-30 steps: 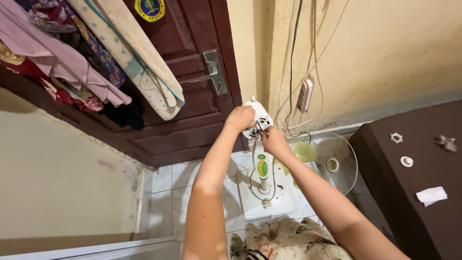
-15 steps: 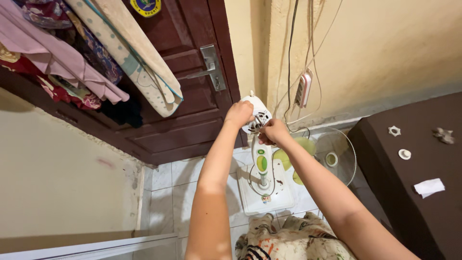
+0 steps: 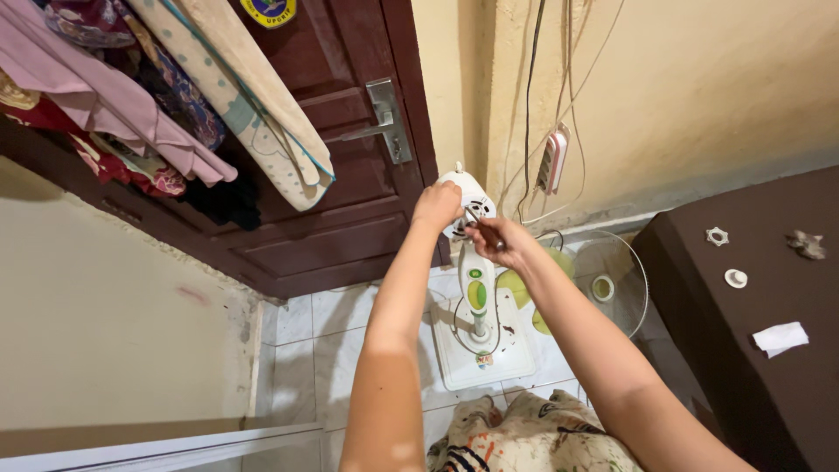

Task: The person services a white stand fan. They hold the round motor rear cover, work on its center with their fingers, fit the cover onto the fan motor housing, then use a screwdriver to tighten screws around the cover while steadying the fan head with the other hand.

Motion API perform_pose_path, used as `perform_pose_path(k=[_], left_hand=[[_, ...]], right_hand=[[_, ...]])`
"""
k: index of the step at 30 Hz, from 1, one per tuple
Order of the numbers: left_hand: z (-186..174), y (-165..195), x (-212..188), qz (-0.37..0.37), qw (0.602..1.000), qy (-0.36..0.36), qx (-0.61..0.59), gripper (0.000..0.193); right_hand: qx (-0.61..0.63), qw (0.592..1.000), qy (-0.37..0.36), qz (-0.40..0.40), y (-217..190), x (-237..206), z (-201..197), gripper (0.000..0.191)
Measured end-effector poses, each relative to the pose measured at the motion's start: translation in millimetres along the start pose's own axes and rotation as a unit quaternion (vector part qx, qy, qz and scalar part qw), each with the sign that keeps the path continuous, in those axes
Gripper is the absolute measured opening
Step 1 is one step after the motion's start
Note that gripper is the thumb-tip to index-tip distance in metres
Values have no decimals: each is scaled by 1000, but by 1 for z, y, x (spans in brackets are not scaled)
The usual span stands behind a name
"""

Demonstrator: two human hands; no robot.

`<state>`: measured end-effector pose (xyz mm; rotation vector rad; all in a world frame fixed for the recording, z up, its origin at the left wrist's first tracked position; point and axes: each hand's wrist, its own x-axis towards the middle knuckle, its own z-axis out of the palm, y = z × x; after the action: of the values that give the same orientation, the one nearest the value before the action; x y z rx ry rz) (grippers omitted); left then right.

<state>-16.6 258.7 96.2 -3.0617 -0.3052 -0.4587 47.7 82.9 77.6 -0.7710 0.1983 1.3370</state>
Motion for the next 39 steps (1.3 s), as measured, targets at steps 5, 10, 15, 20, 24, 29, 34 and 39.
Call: perform_pose_path(k=[5, 10, 15, 20, 24, 29, 34, 39], left_hand=[[-1, 7, 0, -15, 1000, -16, 11, 21], [-3, 10, -1, -16, 1000, 2, 17, 23], [-3, 10, -4, -27, 1000, 10, 14, 20], [2, 9, -5, -25, 999, 29, 3, 20], [3, 5, -9, -39, 999, 37, 2, 16], [1, 7, -12, -43, 998, 41, -33, 24], [1, 21, -36, -104, 975, 139, -142, 35], [33, 73, -74, -273, 847, 307, -337, 20]], right_hand=[[-248, 966, 63, -25, -9, -4, -4, 25], [-464, 853, 159, -179, -6, -13, 12, 22], [-552, 787, 193, -199, 1, -28, 34, 8], [-433, 863, 138, -219, 11, -13, 34, 18], [-240, 947, 103, -187, 8, 1, 16, 9], [33, 998, -33, -36, 1, -2, -3, 15], [29, 1000, 4, -2, 1, -17, -6, 20], [-119, 992, 29, -36, 6, -25, -3, 19]])
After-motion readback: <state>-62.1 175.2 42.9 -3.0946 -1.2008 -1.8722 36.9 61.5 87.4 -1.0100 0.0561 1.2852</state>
